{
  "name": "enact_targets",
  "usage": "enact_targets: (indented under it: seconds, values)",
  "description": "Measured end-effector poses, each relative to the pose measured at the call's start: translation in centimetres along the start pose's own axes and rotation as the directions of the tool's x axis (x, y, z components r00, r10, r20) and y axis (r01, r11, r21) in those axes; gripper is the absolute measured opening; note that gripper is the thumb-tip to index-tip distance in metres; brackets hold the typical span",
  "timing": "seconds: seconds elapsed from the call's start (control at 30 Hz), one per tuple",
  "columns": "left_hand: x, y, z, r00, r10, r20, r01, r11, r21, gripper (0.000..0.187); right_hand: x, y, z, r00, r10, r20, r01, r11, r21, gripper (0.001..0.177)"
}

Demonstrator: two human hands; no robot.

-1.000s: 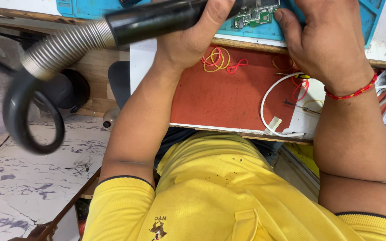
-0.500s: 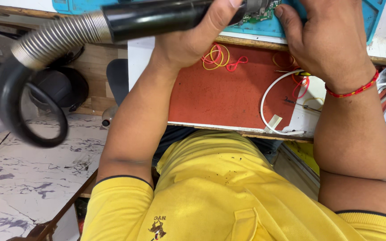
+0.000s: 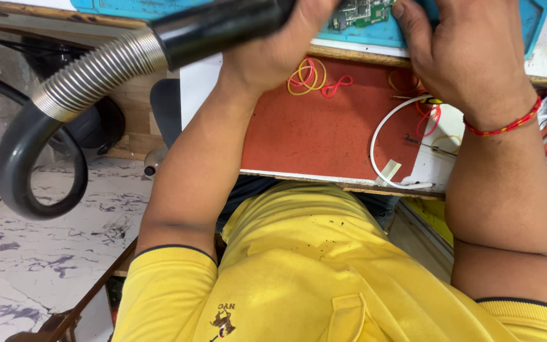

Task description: The person uses a hot air gun to apply heat to a small circuit board placed on a blue mat. They hold the board steady with one hand while directing the hot air with the other. The person also briefly uses a small tool to adjust components on the board.

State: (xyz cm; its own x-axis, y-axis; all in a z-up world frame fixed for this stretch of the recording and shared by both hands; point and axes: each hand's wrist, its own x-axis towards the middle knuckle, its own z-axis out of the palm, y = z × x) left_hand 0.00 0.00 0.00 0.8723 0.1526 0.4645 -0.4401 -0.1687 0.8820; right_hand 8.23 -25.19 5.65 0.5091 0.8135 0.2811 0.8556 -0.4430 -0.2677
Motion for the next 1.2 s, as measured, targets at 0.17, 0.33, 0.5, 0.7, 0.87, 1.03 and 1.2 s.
enact_targets:
  seconds: [0.17, 0.33, 0.5, 0.7, 0.87, 1.03, 1.2]
  values:
    - [-0.4, -0.3, 0.1, 0.997, -0.042, -0.062, 0.041, 0.999, -0.026, 0.015, -0.2, -0.1, 0.0, 1.0, 0.005, -0.006, -0.005, 1.0, -0.008, 0.017]
    - [-0.1, 0.3, 0.3, 0.993, -0.007, -0.118, -0.001, 0.998, -0.07, 0.015, -0.1, -0.1, 0.0, 1.0, 0.004, -0.019, -0.005, 1.0, -0.02, 0.017]
    - [0.5, 1.2, 0.1, 0.977, -0.09, -0.191, 0.084, 0.996, -0.039, 0.013, 0.3, -0.1, 0.2, 0.999, 0.003, -0.034, -0.003, 1.0, -0.025, 0.017]
    - [0.0, 0.6, 0.1, 0.982, -0.075, -0.171, 0.079, 0.997, 0.012, 0.016, 0.3, -0.1, 0.4, 0.999, 0.038, -0.031, -0.038, 0.999, 0.017, 0.018]
    - [-0.3, 0.0, 0.3, 0.99, -0.046, -0.131, 0.045, 0.999, -0.008, 0.016, 0.4, -0.1, 0.4, 0.999, 0.036, -0.027, -0.036, 0.999, 0.026, 0.018]
    - [0.0, 0.2, 0.2, 0.995, -0.03, -0.095, 0.023, 0.997, -0.074, 0.016, 0.6, -0.2, 0.2, 0.999, 0.028, -0.026, -0.027, 0.999, 0.02, 0.018]
    - [-0.1, 0.2, 0.3, 0.996, -0.014, -0.094, 0.003, 0.993, -0.12, 0.017, 0.3, -0.2, 0.2, 0.999, 0.013, -0.036, -0.012, 1.0, 0.014, 0.017]
